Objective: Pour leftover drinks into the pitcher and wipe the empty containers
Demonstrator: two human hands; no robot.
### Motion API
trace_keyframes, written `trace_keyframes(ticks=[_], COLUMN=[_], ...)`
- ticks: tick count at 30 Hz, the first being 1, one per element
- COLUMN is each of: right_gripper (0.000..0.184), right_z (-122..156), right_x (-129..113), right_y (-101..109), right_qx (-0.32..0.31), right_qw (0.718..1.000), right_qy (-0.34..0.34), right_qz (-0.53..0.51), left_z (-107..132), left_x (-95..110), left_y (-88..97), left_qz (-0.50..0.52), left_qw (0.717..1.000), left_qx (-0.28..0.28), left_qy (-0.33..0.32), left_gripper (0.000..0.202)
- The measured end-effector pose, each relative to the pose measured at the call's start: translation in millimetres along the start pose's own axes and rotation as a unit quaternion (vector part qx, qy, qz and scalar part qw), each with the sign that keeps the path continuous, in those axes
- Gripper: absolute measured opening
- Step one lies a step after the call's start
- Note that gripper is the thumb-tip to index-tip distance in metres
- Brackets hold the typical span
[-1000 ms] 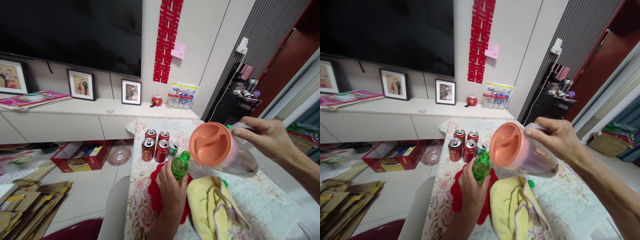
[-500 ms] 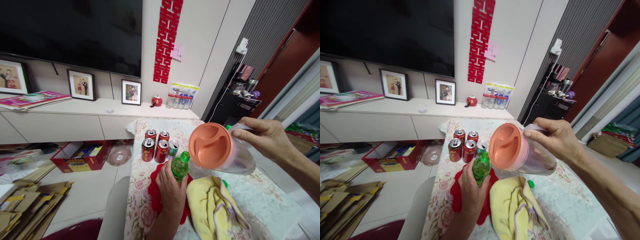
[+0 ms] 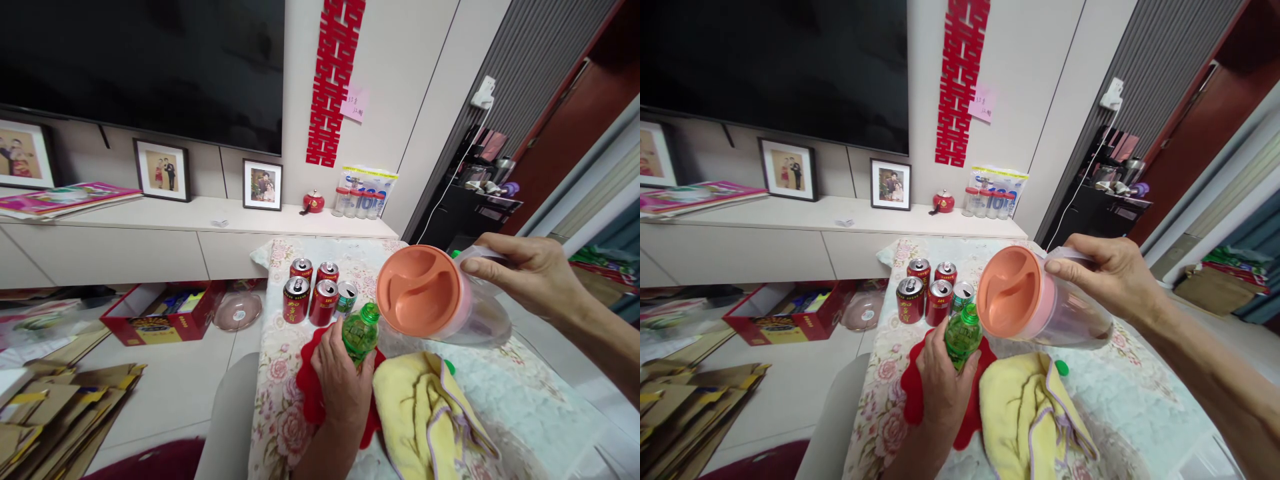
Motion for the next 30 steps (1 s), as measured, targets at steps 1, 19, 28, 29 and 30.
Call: trace_keyframes(ticks=[1,19,28,29,30], right_gripper=[0.053,0.051,0.055,0.055,0.054], right_z=[0.0,0.2,-0.3,-0.4,-0.4], right_x=[0.4,6.7,2.1,2.0,2.3], right_y=[-0.1,0.7,0.8,0.9,0.6], right_qx=[0.000,-0.012,-0.006,-0.005,-0.007], right_qw=[1.000,1.000,1.000,1.000,0.999], right_qy=[-0.001,0.010,0.018,0.021,0.022], right_qz=[0.000,0.013,0.021,0.022,0.024], left_z=[0.1,-1.7,-1.3,-1.2,-0.9], left_x=[-0.1,2.6,2.1,2.2,2.1], left_y=[0.1,1.7,1.8,1.8,1.7], left_qz=[0.001,-0.015,-0.011,-0.012,-0.012], left_qw=[1.000,1.000,1.000,1.000,1.000], left_qx=[0.000,0.008,0.006,0.005,0.004], left_qy=[0.001,-0.020,-0.017,-0.016,-0.015], left_gripper=[0.068,0.068,0.069,0.070,0.070])
Point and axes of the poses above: each hand's wrist, its own z-axis away from the middle knuckle, its own y-axis out of the back of the hand, x = y × z, the point moved 6 cm from there along -z, towards the middle knuckle, and after that the axes turned 6 degrees about -y, right-handed, at the moved point
